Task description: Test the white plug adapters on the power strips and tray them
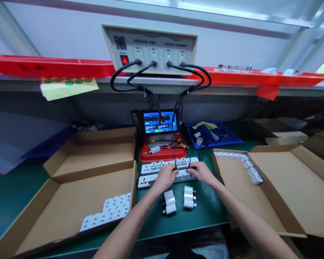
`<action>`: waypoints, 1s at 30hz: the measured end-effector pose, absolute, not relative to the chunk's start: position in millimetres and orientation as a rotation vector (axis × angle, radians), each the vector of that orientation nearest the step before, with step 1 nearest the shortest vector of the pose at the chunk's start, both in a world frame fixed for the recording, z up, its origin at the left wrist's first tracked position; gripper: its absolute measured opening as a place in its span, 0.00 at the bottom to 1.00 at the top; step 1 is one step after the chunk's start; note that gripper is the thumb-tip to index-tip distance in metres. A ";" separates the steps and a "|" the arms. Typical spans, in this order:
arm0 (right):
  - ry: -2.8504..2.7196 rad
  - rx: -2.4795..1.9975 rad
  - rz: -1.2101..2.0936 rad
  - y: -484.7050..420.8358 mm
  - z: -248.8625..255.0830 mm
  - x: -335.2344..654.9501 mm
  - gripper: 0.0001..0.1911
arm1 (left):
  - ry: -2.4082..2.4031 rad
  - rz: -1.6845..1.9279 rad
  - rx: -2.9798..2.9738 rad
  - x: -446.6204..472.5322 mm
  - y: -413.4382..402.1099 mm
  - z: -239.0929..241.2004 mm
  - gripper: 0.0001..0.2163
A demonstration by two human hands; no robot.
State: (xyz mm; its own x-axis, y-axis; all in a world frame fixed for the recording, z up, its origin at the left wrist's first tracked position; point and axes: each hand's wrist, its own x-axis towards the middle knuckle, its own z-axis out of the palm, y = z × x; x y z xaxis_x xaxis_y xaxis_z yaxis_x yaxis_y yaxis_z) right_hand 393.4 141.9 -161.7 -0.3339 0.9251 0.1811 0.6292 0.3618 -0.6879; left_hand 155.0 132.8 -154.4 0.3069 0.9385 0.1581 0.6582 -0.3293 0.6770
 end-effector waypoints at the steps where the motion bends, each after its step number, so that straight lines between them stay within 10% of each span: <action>1: -2.072 -1.346 0.687 141.8 -162.1 392.9 0.10 | 1.424 0.735 2.091 155.1 133.6 -154.2 0.08; 30: -2.372 -1.348 0.037 105.5 -131.4 365.5 0.12 | 1.493 0.574 2.440 127.4 114.6 -145.5 0.12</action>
